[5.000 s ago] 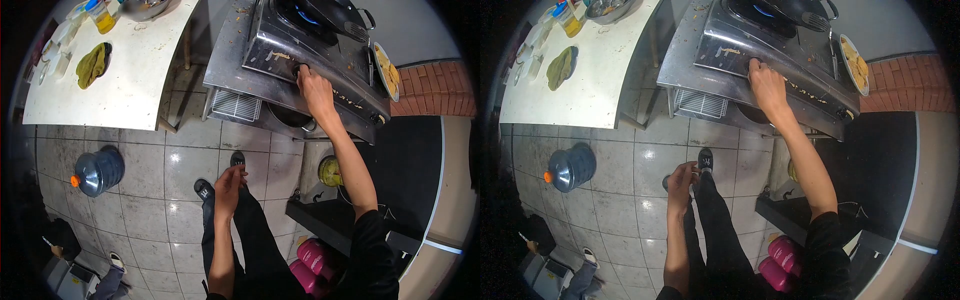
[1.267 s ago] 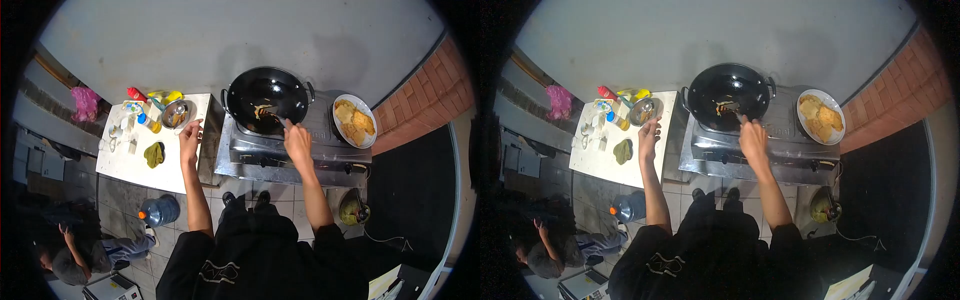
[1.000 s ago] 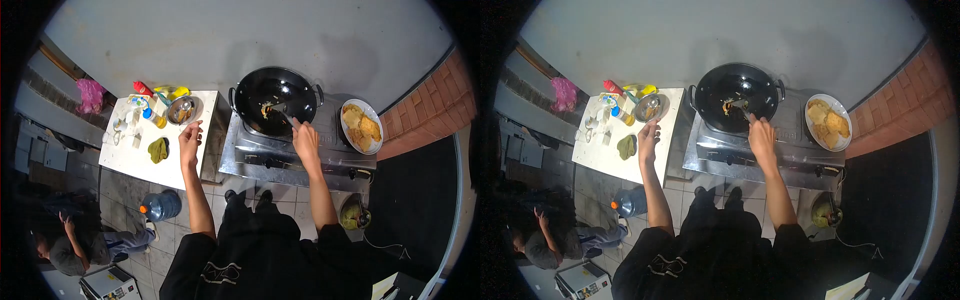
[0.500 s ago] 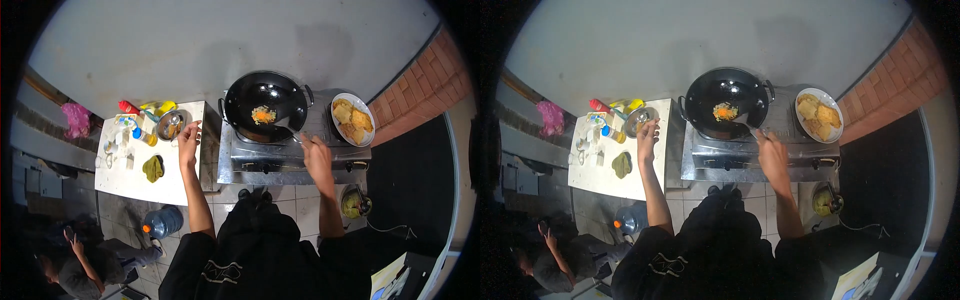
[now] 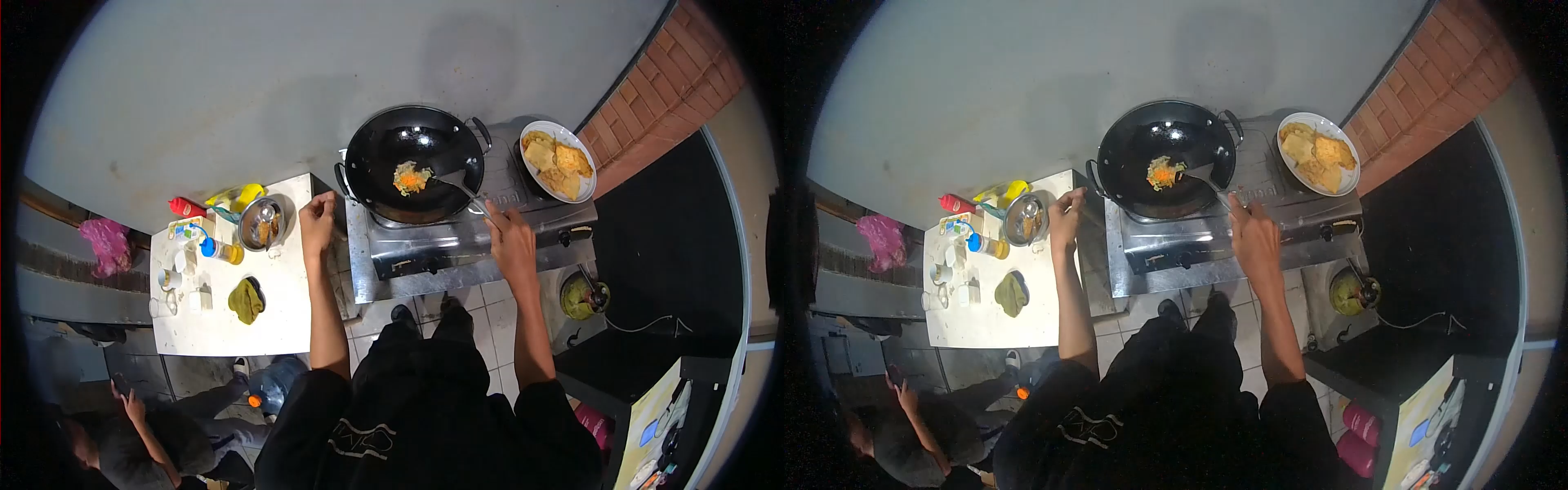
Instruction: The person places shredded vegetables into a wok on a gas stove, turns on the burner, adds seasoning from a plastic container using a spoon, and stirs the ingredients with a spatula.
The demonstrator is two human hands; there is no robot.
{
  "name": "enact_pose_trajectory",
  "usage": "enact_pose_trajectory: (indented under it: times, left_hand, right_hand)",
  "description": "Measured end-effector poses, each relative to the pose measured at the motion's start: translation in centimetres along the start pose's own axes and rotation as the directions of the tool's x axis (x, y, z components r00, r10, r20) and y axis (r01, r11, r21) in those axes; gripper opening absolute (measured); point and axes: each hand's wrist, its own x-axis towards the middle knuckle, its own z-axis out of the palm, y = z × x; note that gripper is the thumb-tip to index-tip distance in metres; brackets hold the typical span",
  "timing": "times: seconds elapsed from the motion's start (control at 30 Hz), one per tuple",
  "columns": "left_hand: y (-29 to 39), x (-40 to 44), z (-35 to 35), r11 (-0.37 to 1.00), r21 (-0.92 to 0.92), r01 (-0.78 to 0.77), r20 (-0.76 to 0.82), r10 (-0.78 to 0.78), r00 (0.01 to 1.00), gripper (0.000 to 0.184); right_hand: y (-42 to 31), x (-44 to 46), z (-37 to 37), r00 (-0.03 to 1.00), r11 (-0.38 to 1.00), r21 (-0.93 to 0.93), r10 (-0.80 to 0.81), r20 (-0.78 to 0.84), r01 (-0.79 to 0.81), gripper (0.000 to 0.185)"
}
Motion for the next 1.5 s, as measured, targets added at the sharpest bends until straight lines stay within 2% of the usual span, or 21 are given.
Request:
enact_pose_trajectory:
  times: [0.23, 0.33, 0.47, 0.63, 0.77, 0.83, 0.97, 1.03, 1.1, 1.17, 1.3, 1.37, 1.43, 1.5]
  left_hand:
    - [-0.4, 0.9, -0.9, 0.993, 0.079, 0.09, 0.024, -0.092, 0.995, 0.027]
    - [-0.2, 1.2, 0.0, 0.981, 0.192, 0.003, 0.0, -0.003, 1.0, 0.027]
    - [0.9, 1.1, 0.5, 0.967, 0.25, 0.047, -0.018, -0.043, 0.999, 0.028]
    - [0.3, 2.0, 0.9, 0.935, 0.354, 0.009, -0.064, 0.015, 0.998, 0.032]
    - [-0.5, 2.5, 1.2, 0.934, 0.355, 0.036, -0.074, -0.01, 0.997, 0.033]
    - [-0.6, 2.7, 1.3, 0.945, 0.328, -0.011, -0.077, 0.038, 0.996, 0.033]
    - [-0.2, 2.6, 1.2, 0.945, 0.326, 0.003, -0.088, 0.027, 0.996, 0.034]
    - [0.1, 2.6, 1.4, 0.947, 0.312, -0.078, -0.108, 0.116, 0.987, 0.023]
    - [0.1, 2.8, 1.4, 0.943, 0.326, -0.064, -0.12, 0.109, 0.987, 0.023]
    - [-0.2, 3.1, 1.1, 0.956, 0.292, 0.004, -0.078, 0.02, 0.997, 0.028]
    - [0.0, 3.1, 0.5, 0.953, 0.302, -0.025, -0.101, 0.058, 0.993, 0.028]
    - [0.0, 3.3, 0.1, 0.941, 0.338, -0.001, -0.129, 0.047, 0.991, 0.026]
    - [0.0, 3.6, 0.0, 0.951, 0.309, -0.001, -0.111, 0.037, 0.993, 0.025]
    - [0.0, 3.7, -0.1, 0.96, 0.281, 0.0, -0.095, 0.028, 0.995, 0.024]
  right_hand:
    - [0.4, 2.1, 3.5, 0.995, 1.0, 0.009, -0.024, 0.096, 0.024, 0.031]
    - [0.0, 2.8, 4.2, 0.996, 0.998, 0.048, -0.044, 0.073, 0.04, 0.031]
    - [-1.6, 1.7, 2.0, 0.995, 0.999, 0.022, -0.025, 0.101, 0.023, 0.032]
    - [-3.4, 0.1, 2.9, 0.988, 1.0, -0.011, -0.019, 0.156, 0.021, 0.032]
    - [-2.1, 1.2, 4.9, 0.995, 0.999, -0.025, -0.046, 0.087, 0.048, 0.032]
    - [-2.0, 2.0, 4.9, 0.998, 1.0, -0.018, -0.01, 0.059, 0.011, 0.031]
    - [-3.5, 0.9, 2.8, 0.993, 0.998, -0.043, -0.046, 0.105, 0.051, 0.034]
    - [-4.3, 0.2, 3.7, 0.992, 0.999, -0.014, -0.034, 0.118, 0.036, 0.032]
    - [-4.5, 0.1, 5.0, 0.991, 1.0, 0.013, -0.017, 0.134, 0.015, 0.03]
    - [-4.2, 0.9, 6.3, 0.996, 1.0, 0.023, 0.004, 0.093, -0.006, 0.03]
    - [-3.3, 1.9, 5.1, 0.997, 0.998, -0.022, 0.06, 0.05, -0.059, 0.03]
    - [-3.8, 1.9, 4.0, 0.998, 0.998, 0.021, 0.057, 0.03, -0.058, 0.03]
    - [-4.3, 1.6, 3.5, 0.997, 1.0, 0.018, -0.007, 0.075, 0.006, 0.033]
    - [-5.4, 1.5, 4.2, 0.994, 1.0, -0.001, -0.007, 0.113, 0.007, 0.033]
